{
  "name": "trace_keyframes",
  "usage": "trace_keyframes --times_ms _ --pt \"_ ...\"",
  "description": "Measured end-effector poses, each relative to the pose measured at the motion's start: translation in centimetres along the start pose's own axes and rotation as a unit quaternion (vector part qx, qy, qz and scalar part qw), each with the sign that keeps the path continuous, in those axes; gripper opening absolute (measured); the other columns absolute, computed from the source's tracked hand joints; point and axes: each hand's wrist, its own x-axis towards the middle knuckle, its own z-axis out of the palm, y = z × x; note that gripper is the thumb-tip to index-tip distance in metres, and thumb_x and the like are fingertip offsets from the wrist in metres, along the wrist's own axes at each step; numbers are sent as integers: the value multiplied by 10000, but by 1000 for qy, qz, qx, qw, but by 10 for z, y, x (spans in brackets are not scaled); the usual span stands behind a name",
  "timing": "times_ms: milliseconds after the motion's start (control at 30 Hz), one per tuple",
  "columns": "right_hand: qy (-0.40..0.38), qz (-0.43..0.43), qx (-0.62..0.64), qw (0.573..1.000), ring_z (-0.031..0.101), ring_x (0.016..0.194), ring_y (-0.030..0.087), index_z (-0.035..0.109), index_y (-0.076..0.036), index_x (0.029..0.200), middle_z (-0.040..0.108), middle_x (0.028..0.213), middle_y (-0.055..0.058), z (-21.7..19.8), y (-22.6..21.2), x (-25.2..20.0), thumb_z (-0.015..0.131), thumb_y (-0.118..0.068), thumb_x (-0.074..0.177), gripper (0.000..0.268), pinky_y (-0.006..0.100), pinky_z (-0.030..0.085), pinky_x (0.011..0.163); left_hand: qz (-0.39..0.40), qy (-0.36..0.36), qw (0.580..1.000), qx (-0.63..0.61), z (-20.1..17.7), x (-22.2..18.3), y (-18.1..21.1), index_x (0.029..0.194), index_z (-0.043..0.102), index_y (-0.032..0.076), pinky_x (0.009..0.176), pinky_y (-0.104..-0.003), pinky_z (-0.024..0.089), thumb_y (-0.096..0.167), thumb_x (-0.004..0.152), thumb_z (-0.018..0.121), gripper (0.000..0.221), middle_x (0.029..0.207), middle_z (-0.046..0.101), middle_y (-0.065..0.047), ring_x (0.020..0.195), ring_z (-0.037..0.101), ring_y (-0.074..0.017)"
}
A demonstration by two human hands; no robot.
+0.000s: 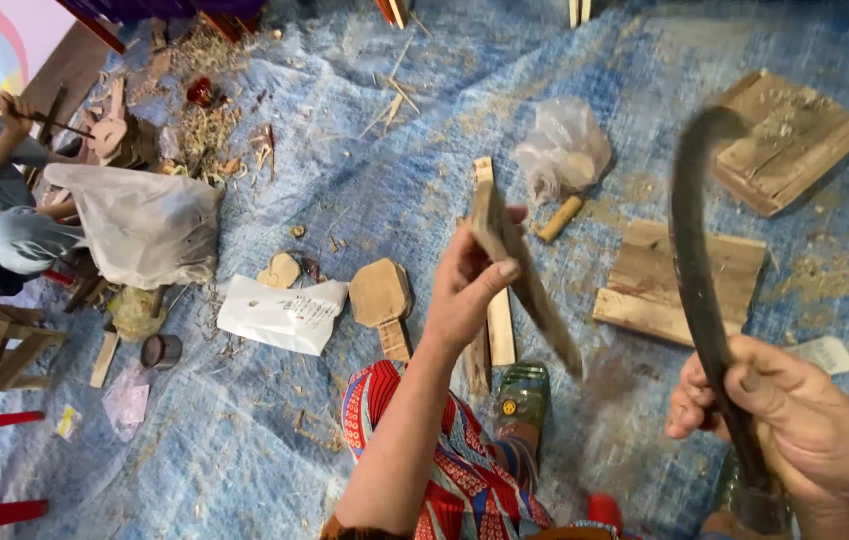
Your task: Shaving and shaping a piece of wood using a large curved hand blade on a floor workspace.
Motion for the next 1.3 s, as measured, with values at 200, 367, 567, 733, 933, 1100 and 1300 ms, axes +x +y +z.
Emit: trace_keyframes --times_ms 200,367,567,733,933,1100,1300 --pt "-33 -99 27 994 672 518 194 388 -111 1564 688 857 168 59 -55 -9 633 -63 884 725 293 523 342 -45 -195 956 -216 12 74 -35 1456 560 -23 1128 -364 465 232 1117 559 425 1433 633 -153 1277 636 -248" --pt "-52 -158 77 983 628 479 155 212 -148 1637 704 767 111 42 -84 -13 724 -179 930 874 258 445 320 -122 -265 927 -237 70 87 -29 1358 590 -54 1033 -355 521 343 1079 579 485 1320 670 -234 1135 684 -264" --pt "-59 -126 133 981 577 431 139 294 -217 1596 680 725 101 17 -79 -12 820 -238 884 886 225 348 296 -159 -350 916 -117 99 87 -37 1211 672 -37 972 -338 531 335 1070 549 417 1140 741 -168 1009 702 -239" --pt "-63 -110 187 974 512 410 122 455 -63 1492 654 728 150 -7 -58 -8 695 -146 951 597 219 353 307 -231 -376 896 -45 124 91 -31 1412 606 0 866 -341 615 396 985 591 583 1159 753 -205 932 763 -264" --pt "-84 -116 232 962 479 377 94 434 -22 1501 647 717 133 -19 -56 -3 649 -115 979 572 224 322 287 -297 -344 891 -18 126 94 -40 1409 617 18 873 -344 623 413 909 634 638 1173 752 -220 964 761 -295" --pt "-121 -155 200 960 536 396 97 342 -53 1531 664 668 46 -5 -89 -20 888 -229 932 830 223 398 297 -189 -300 935 22 95 95 -55 1395 643 104 841 -280 525 365 1007 605 469 1078 743 -52 926 662 -139" --pt "171 -115 -134 969 403 480 87 387 -137 1472 506 780 7 -72 5 -2 613 24 828 701 247 336 370 3 -111 992 67 26 89 -48 1570 432 106 1150 -361 469 214 991 702 648 1547 549 -101 1357 583 -225"
